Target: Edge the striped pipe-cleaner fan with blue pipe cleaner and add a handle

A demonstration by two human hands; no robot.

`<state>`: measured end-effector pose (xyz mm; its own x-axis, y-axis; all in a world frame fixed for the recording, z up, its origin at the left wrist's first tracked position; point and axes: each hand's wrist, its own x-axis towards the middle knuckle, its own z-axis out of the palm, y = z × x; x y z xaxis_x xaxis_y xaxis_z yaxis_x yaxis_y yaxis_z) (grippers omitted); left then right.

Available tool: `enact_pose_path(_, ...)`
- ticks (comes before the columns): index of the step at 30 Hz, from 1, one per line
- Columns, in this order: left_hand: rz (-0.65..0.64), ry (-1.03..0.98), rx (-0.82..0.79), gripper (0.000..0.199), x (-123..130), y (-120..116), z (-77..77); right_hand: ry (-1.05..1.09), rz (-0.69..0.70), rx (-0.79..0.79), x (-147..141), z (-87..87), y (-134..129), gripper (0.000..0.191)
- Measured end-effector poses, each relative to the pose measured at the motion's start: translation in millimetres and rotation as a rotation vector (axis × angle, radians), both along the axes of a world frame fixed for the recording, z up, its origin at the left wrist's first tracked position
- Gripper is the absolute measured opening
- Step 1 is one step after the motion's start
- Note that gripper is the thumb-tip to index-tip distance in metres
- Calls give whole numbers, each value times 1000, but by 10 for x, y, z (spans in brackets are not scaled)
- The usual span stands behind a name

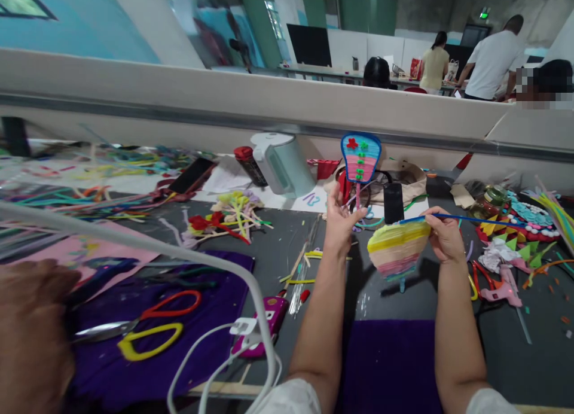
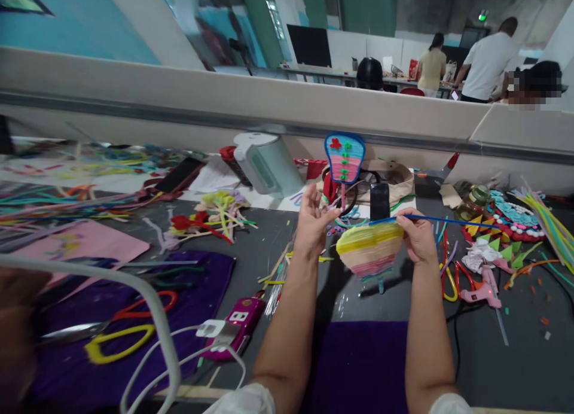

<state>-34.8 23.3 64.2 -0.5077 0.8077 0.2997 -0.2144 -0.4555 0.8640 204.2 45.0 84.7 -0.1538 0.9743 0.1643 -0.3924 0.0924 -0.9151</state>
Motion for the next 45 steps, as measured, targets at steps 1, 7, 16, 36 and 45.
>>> enact_pose_path(1, 6, 42, 30, 82, 14, -38, 42, -6, -4, 3, 0, 1, 1, 18)
enact_pose_path(7, -260, 344, -35, 45, 203, -412, 397, 10, -4, 1, -11, 23, -1, 19)
enact_pose_path(16, -252, 419, -86, 36, 561, -543, 513, -39, -33, 51, -22, 78, -49, 18)
enact_pose_path(36, -62, 684, 71, 13, 620, -497, 498, -130, -89, 152, -38, 31, -38, 15)
enact_pose_path(45, -26, 814, 163, 18, 572, -481, 506, -131, -86, 149, -38, 24, -40, 16)
